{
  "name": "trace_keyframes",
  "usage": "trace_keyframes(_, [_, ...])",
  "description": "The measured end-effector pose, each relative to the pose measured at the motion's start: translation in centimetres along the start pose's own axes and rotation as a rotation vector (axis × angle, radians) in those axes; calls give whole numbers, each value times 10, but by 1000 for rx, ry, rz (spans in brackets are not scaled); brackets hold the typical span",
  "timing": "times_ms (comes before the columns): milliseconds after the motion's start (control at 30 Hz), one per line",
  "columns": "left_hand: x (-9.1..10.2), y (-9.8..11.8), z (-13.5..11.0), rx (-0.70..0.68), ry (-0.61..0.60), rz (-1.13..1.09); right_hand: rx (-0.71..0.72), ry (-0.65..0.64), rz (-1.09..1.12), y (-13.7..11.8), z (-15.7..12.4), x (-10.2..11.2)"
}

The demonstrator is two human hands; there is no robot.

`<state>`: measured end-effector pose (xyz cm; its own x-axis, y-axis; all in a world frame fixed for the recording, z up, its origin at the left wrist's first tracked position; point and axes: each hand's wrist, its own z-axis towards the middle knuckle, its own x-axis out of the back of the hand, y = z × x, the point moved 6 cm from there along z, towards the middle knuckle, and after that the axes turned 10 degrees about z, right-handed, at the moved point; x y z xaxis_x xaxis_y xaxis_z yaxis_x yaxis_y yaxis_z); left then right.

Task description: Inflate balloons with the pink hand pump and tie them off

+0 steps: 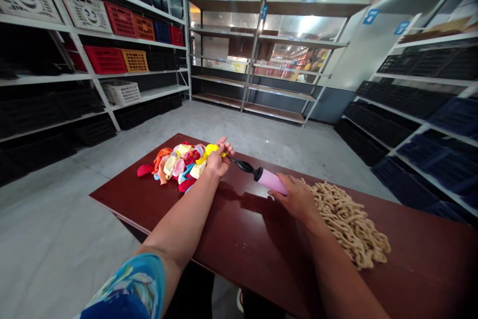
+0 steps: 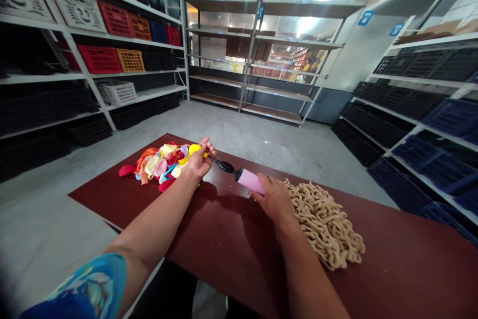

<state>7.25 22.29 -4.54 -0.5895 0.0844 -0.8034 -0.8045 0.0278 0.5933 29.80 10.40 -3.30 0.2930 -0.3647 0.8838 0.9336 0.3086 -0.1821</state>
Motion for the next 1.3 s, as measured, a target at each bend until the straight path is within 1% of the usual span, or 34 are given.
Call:
trace_keyframes(233, [-3, -3, -3, 2, 39, 30, -2, 1, 27, 0, -1, -2])
trace_keyframes(500, [-6, -13, -5, -58, -20, 159, -29, 7, 42, 2, -2, -3])
trace_keyframes(700, [-9, -21, -10, -62, 61, 119, -44, 16, 46, -4, -1, -5])
trace_keyframes(833, [-10, -28, -13, -16, 111, 74, -36, 20, 36, -10, -1, -6])
trace_keyframes(967, [-13, -35, -17, 85, 130, 24, -20, 36, 23, -14, -2, -7])
trace_keyframes(1100, [-19, -38, -23, 197, 67, -45, -3, 46, 33, -14, -2, -9])
trace_keyframes(1200, [-23, -35, -26, 213, 25, -76, 2, 40, 59, -14, -1, -10])
trace_keyframes(1300, [-25, -34, -28, 215, 17, -47, 6, 40, 76, -14, -1, -9])
